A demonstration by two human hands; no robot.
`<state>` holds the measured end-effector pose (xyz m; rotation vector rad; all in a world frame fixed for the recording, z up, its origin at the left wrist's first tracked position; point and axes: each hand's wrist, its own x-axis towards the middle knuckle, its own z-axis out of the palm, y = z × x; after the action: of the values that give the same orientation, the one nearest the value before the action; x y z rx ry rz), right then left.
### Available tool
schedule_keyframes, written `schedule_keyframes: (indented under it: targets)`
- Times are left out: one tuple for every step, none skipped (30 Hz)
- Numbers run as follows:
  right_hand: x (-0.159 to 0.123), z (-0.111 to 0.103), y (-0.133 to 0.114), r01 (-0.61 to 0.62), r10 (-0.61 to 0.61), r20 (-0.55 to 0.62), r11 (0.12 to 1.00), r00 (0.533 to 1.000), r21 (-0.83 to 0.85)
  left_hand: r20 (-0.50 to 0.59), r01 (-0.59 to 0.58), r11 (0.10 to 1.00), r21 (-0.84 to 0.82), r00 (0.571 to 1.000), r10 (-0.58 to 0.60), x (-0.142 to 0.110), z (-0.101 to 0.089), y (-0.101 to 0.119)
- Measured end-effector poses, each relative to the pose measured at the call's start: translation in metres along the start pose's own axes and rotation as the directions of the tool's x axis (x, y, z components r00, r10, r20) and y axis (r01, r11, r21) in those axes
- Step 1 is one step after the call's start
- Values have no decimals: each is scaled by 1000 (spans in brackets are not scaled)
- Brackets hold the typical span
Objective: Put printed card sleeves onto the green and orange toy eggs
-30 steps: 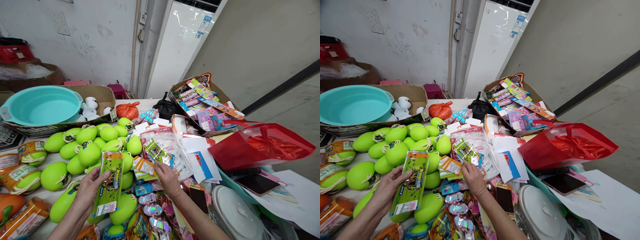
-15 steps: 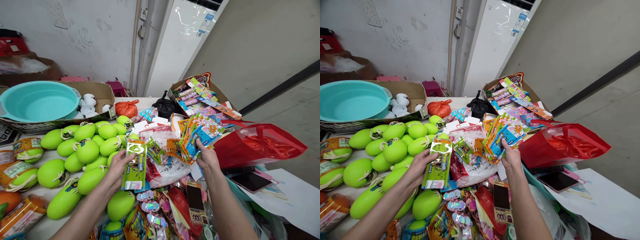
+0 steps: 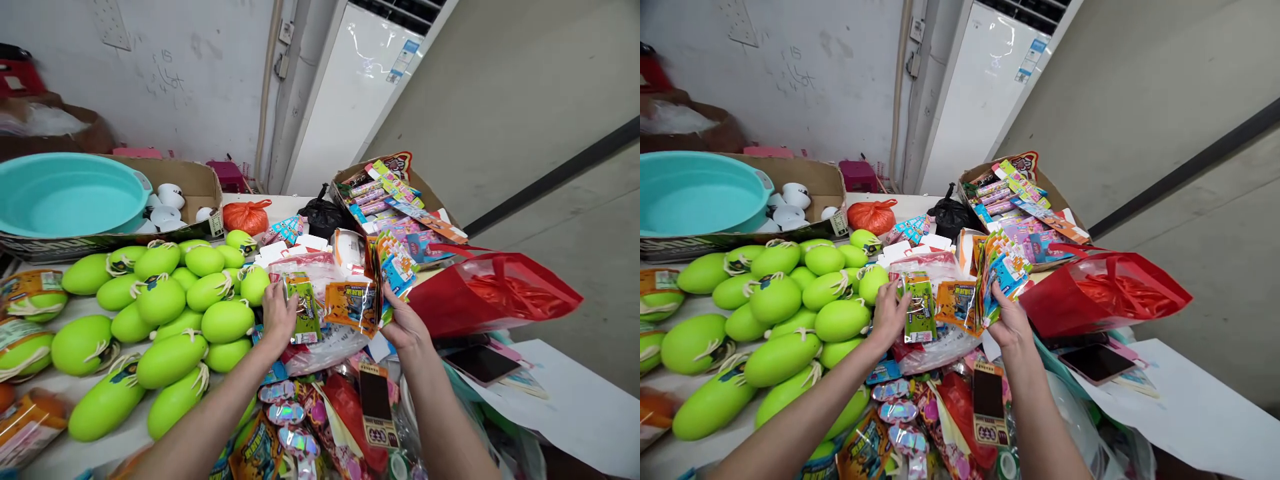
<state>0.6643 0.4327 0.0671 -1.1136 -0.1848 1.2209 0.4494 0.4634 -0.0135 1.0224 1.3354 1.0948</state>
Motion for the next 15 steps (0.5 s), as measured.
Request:
schedule_keyframes:
  targets:
    - [-1, 4, 6, -14, 14, 13, 1000, 1000, 8, 47, 51, 996, -79, 998, -47, -10, -4, 4]
    - [-3, 8, 12, -31, 30, 39, 999, 999, 8, 151, 152, 974, -166, 980, -127, -21, -6, 7]
    - [-4, 12, 20, -52, 51, 71, 999, 996, 5, 299, 297, 921, -253, 929, -218, -31, -5, 9]
    - [-6, 17, 28, -75, 75, 102, 997, 992, 0, 461, 458, 830, -319, 840, -286, -41, -3, 10]
    - [-7, 21, 36, -101, 100, 125, 995, 987, -3, 568, 572, 729, -376, 764, -306, -48, 1, 11]
    - [-8, 24, 43, -125, 124, 135, 992, 983, 0, 605, 622, 641, -449, 740, -294, -52, 5, 11]
    - [-9, 25, 50, -144, 141, 134, 990, 981, 8, 582, 621, 579, -529, 761, -285, -53, 9, 11]
    - [-10, 26, 55, -152, 149, 122, 988, 981, 18, 513, 576, 550, -605, 810, -284, -51, 12, 12]
    - [-11, 24, 59, -153, 150, 103, 988, 983, 28, 431, 517, 551, -655, 855, -288, -46, 14, 13]
    - [-12, 21, 61, -151, 147, 86, 988, 985, 36, 367, 470, 582, -663, 882, -294, -40, 14, 14]
    - [-12, 17, 63, -147, 144, 72, 988, 987, 40, 332, 443, 630, -638, 896, -294, -33, 12, 16]
    - [-12, 11, 63, -148, 145, 66, 988, 987, 39, 327, 432, 679, -594, 900, -287, -26, 10, 18]
    - [-12, 5, 62, -154, 152, 71, 987, 986, 36, 334, 428, 721, -545, 899, -281, -21, 7, 20]
    - [-11, -2, 62, -166, 163, 85, 986, 983, 29, 346, 426, 755, -498, 896, -278, -16, 5, 22]
    - [-11, -8, 61, -178, 175, 106, 984, 979, 20, 355, 425, 782, -456, 892, -278, -13, 3, 23]
